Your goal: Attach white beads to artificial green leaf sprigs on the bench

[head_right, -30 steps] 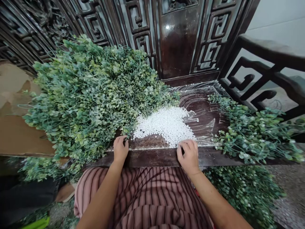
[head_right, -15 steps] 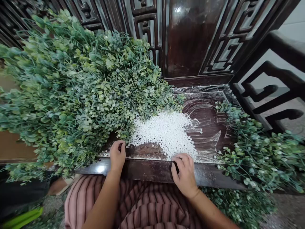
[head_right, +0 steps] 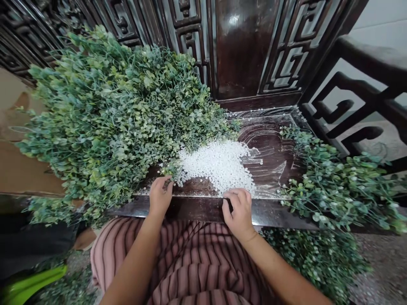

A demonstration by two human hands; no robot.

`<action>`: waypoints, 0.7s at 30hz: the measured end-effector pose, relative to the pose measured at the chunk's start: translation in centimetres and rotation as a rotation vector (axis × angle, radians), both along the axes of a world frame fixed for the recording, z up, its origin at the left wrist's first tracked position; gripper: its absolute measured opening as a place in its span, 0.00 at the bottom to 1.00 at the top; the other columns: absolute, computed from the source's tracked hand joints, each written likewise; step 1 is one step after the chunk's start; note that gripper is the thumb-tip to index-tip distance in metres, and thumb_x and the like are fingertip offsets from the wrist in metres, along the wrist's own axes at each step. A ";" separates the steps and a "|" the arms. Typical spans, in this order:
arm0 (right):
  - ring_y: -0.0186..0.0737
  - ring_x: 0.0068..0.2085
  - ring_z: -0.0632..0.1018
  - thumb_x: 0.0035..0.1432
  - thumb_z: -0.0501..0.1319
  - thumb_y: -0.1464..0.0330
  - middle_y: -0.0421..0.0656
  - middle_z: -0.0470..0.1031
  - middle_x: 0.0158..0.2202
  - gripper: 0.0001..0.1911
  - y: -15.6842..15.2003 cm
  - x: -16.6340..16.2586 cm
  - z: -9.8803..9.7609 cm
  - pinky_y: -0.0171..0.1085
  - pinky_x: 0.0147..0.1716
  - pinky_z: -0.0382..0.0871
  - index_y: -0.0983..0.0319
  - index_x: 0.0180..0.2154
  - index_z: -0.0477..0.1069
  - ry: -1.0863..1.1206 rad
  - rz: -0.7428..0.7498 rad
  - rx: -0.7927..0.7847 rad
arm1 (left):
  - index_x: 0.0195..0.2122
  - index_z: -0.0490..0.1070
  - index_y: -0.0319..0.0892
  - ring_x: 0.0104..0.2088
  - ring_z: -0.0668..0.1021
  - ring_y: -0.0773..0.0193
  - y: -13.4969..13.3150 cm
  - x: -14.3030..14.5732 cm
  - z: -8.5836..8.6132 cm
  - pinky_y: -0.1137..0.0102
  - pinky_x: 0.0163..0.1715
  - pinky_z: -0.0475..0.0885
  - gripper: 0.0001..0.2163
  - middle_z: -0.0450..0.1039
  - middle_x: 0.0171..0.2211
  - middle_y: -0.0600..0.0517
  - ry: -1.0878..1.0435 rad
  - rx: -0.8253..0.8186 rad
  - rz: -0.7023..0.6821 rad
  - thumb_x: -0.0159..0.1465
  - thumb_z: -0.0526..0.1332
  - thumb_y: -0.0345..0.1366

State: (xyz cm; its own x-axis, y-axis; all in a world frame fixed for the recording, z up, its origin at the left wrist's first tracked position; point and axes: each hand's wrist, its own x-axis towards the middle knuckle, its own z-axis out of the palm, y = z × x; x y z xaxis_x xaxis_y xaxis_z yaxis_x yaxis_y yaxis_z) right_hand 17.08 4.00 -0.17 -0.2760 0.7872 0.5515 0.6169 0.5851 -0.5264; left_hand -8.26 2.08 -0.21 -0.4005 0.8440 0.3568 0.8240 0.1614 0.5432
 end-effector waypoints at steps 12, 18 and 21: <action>0.44 0.38 0.72 0.55 0.55 0.65 0.53 0.69 0.41 0.20 4.4 -8.3 2.1 0.42 0.38 0.68 0.68 0.49 0.63 -0.076 0.114 -0.512 | 0.34 0.72 0.42 0.35 0.72 0.63 -1.3 2.7 1.2 0.67 0.38 0.69 0.07 0.70 0.31 0.49 0.104 0.173 -0.261 0.59 0.55 0.27; 0.38 0.34 0.73 0.50 0.61 0.71 0.47 0.71 0.38 0.14 6.8 -10.9 2.8 0.35 0.37 0.66 0.65 0.41 0.70 -0.289 0.234 -0.721 | 0.31 0.72 0.41 0.34 0.71 0.64 -1.4 2.9 0.9 0.69 0.36 0.68 0.09 0.70 0.31 0.49 0.145 0.185 -0.294 0.59 0.53 0.24; 0.38 0.34 0.72 0.48 0.61 0.74 0.46 0.70 0.37 0.09 7.2 -10.6 2.6 0.35 0.36 0.64 0.64 0.35 0.72 -0.293 0.257 -0.708 | 0.31 0.72 0.41 0.34 0.71 0.64 -1.3 3.0 0.6 0.69 0.35 0.69 0.09 0.70 0.31 0.49 0.128 0.214 -0.258 0.59 0.53 0.23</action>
State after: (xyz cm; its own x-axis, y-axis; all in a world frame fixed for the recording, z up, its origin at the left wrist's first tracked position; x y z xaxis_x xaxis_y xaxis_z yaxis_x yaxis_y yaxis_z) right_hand 6.45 11.17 2.40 -0.5520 0.8149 -0.1770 0.6785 0.3156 -0.6633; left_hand -5.31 0.80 0.41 -0.1247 0.8121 0.5700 0.8861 -0.1673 0.4322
